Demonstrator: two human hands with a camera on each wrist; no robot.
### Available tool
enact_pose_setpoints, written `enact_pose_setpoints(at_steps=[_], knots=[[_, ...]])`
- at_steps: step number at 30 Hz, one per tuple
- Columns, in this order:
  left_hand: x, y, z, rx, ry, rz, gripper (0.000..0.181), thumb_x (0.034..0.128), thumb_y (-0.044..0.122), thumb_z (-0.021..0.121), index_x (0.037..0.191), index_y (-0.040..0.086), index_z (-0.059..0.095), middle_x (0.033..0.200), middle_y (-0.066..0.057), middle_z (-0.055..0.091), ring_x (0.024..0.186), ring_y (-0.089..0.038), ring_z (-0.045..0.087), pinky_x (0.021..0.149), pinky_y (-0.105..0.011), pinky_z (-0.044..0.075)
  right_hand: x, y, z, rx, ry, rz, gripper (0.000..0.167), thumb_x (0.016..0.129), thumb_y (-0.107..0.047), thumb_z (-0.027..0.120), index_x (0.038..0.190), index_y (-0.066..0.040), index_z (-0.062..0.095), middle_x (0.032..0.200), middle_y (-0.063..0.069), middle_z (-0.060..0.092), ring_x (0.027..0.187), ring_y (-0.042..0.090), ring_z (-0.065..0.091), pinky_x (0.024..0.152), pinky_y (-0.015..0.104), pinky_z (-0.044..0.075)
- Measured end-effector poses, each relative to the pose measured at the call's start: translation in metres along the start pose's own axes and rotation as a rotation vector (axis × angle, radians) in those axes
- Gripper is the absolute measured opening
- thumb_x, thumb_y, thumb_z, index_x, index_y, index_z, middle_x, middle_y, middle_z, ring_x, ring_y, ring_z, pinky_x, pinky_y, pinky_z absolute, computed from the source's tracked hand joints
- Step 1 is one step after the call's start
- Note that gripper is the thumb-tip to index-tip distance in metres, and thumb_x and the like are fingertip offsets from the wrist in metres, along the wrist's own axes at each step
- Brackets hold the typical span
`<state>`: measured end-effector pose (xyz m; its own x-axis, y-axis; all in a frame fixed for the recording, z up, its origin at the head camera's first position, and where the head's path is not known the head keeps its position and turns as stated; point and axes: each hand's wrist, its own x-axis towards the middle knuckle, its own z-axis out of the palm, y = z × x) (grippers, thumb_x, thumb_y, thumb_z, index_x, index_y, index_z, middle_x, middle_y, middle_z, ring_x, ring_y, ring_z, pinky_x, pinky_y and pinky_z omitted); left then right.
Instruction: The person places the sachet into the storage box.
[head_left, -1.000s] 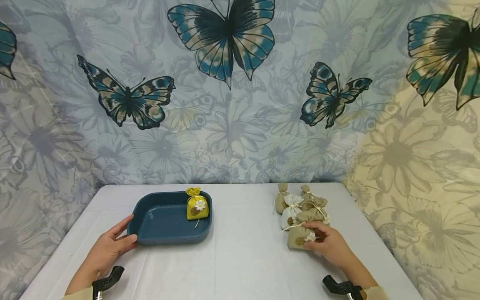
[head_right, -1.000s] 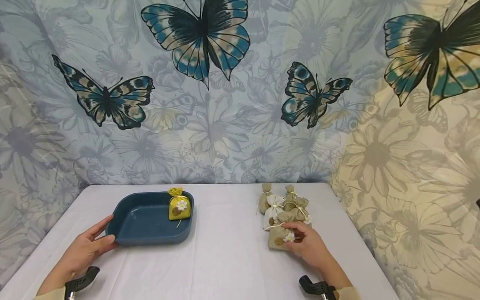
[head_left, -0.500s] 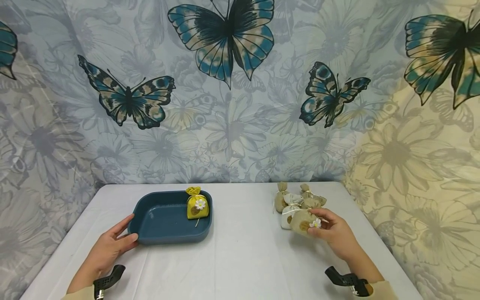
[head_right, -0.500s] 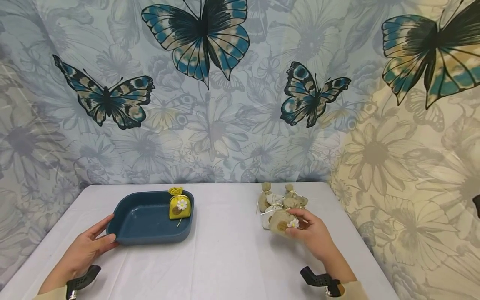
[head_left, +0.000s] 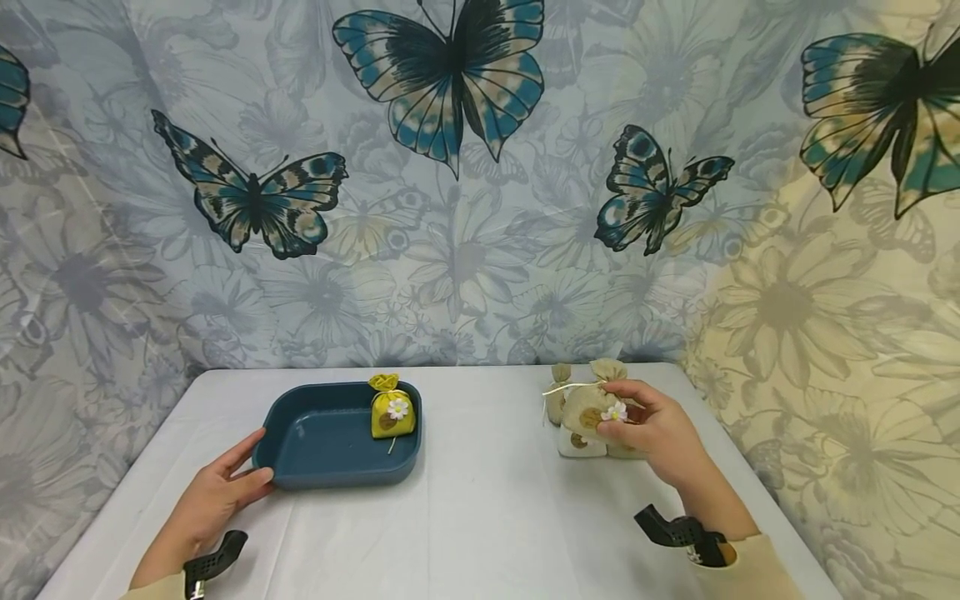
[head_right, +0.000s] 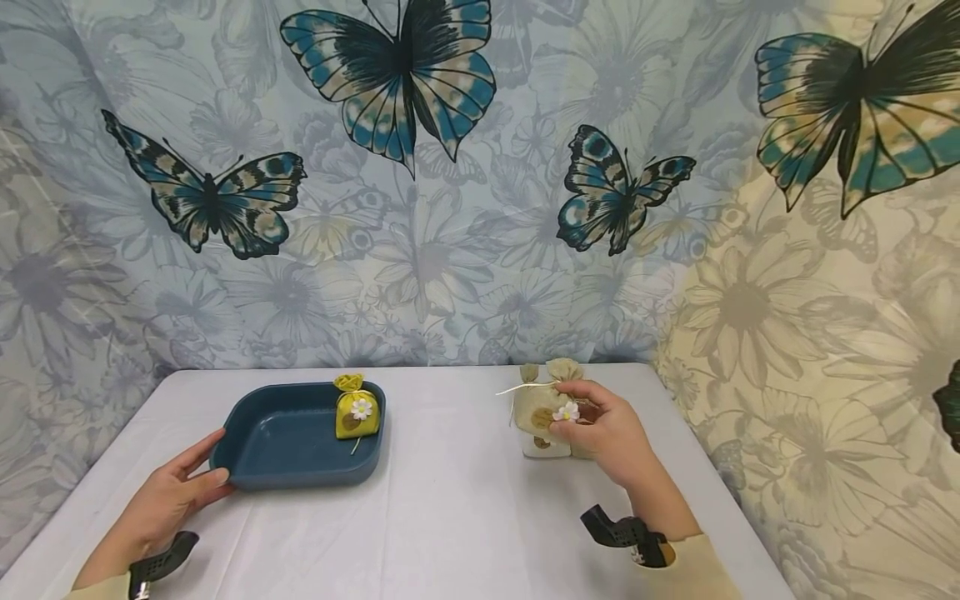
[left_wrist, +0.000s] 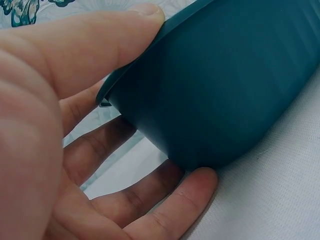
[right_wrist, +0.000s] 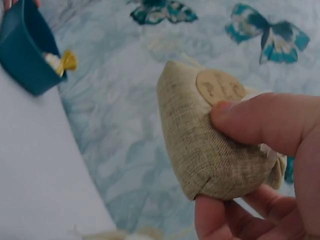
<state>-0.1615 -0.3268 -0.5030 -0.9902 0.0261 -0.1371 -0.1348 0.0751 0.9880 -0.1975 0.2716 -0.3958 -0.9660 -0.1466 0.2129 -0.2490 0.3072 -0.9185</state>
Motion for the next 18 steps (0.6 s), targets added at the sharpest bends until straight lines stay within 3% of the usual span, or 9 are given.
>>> enact_pose_setpoints(at_steps=[5,18], knots=[[0.0,0.001,-0.001,-0.007,-0.001,0.002,0.085,0.0967,0.011,0.068,0.161,0.007,0.012,0.161,-0.028,-0.003,0.111,-0.006,0.058,0.095,-0.04,0.053,0.014,-0.028,0.017,0.012,-0.041,-0.002,0.052,0.079,-0.003,0.084,0.127,-0.005,0.064,0.115,0.016,0.059,0.081,0.021,0.063,0.064,0.032,0.06],[0.001,-0.003,-0.003,0.008,0.005,-0.011,0.086,0.0964,0.015,0.069,0.161,0.01,0.013,0.162,-0.027,-0.003,0.113,-0.005,0.056,0.095,-0.04,0.053,0.043,-0.07,0.063,0.081,-0.132,-0.008,0.052,0.078,0.0,0.081,0.127,-0.009,0.065,0.119,0.017,0.059,0.094,0.031,0.064,0.071,0.037,0.061]])
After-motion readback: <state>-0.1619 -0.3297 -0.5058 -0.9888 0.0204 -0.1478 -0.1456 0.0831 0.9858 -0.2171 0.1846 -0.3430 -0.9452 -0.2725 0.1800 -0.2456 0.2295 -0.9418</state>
